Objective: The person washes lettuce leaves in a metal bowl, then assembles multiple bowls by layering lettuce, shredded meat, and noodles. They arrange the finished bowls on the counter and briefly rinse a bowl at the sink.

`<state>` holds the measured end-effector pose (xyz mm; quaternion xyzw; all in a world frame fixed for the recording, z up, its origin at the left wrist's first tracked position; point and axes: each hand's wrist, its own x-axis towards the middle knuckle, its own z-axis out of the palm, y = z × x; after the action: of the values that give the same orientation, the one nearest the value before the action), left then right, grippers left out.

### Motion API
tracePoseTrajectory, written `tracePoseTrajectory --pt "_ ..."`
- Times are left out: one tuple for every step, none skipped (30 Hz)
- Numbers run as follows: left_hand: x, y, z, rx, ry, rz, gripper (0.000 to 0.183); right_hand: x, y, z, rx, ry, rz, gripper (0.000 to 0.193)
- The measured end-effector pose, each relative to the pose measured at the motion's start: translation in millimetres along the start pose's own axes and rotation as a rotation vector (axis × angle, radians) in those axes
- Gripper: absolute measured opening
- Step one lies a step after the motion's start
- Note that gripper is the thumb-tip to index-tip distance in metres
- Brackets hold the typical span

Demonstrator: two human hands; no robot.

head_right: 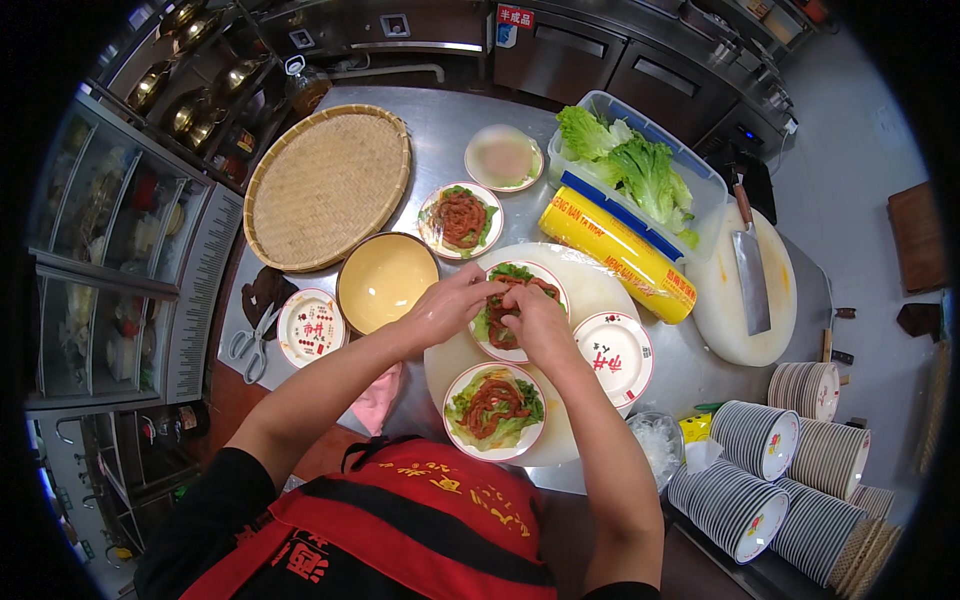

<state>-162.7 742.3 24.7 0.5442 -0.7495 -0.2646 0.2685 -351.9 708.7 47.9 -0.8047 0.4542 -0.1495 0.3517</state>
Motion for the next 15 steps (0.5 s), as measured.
tracePoseTrajectory --pt "3.5 2.5 -2.7 0.016 -0.043 -0.008 0.023 -0.9 2.1 -1.3 -0.015 -0.014 -0.01 0.015" --pt "5.1 1.4 -3.1 0.067 -0.091 0.011 0.023 -2.3 3.8 -2.6 -0.029 -0.027 -0.019 0.017" --pt "6.0 -0.2 -3.5 0.117 -0.139 0.03 0.023 -5.1 5.1 -3.2 -0.038 0.001 -0.036 0.018" --pt "6.4 -0.8 -4.7 0.159 -0.171 0.043 0.024 -8.8 5.7 -3.3 -0.046 0.031 -0.052 0.018" --pt "6.9 -1.1 -5.7 0.2 -0.202 0.057 0.024 -12.5 5.9 -3.2 -0.054 0.061 -0.069 0.019" --pt "7.0 -1.1 -6.4 0.231 -0.214 0.065 0.024 -16.5 5.5 -3.6 -0.079 0.036 -0.072 0.018" --pt "5.7 -1.3 -6.5 0.239 -0.217 0.067 0.025 -21.6 2.6 -4.5 -0.102 0.011 -0.074 0.018" --pt "4.7 -1.8 -7.2 0.249 -0.219 0.068 0.025 -25.7 0.4 -4.7 -0.124 -0.014 -0.076 0.018" --pt "3.1 -3.0 -7.2 0.235 -0.207 0.066 0.025 -28.2 -1.1 -3.5 -0.153 -0.023 -0.056 0.018" --pt "3.8 -0.7 -7.9 0.218 -0.204 0.078 0.026 -29.6 -2.4 -2.9 -0.184 -0.03 -0.035 0.018" --pt "4.5 2.1 -8.1 0.2 -0.203 0.092 0.026 -31.3 -2.8 -2.8 -0.215 -0.037 -0.013 0.018" --pt "4.2 6.2 -7.3 0.179 -0.21 0.118 0.027 -33.6 -1.9 -3.8 -0.241 -0.045 -0.006 0.017" --pt "2.6 8.1 -6.9 0.171 -0.224 0.148 0.028 -35.8 -0.7 -4.8 -0.267 -0.057 -0.002 0.017" --pt "1.1 9.8 -6.6 0.162 -0.238 0.178 0.028 -38.2 0.7 -5.6 -0.293 -0.069 0.002 0.017" --pt "-0.7 9.0 -5.6 0.167 -0.261 0.216 0.028 -41.2 2.6 -6.0 -0.308 -0.083 -0.028 0.017"
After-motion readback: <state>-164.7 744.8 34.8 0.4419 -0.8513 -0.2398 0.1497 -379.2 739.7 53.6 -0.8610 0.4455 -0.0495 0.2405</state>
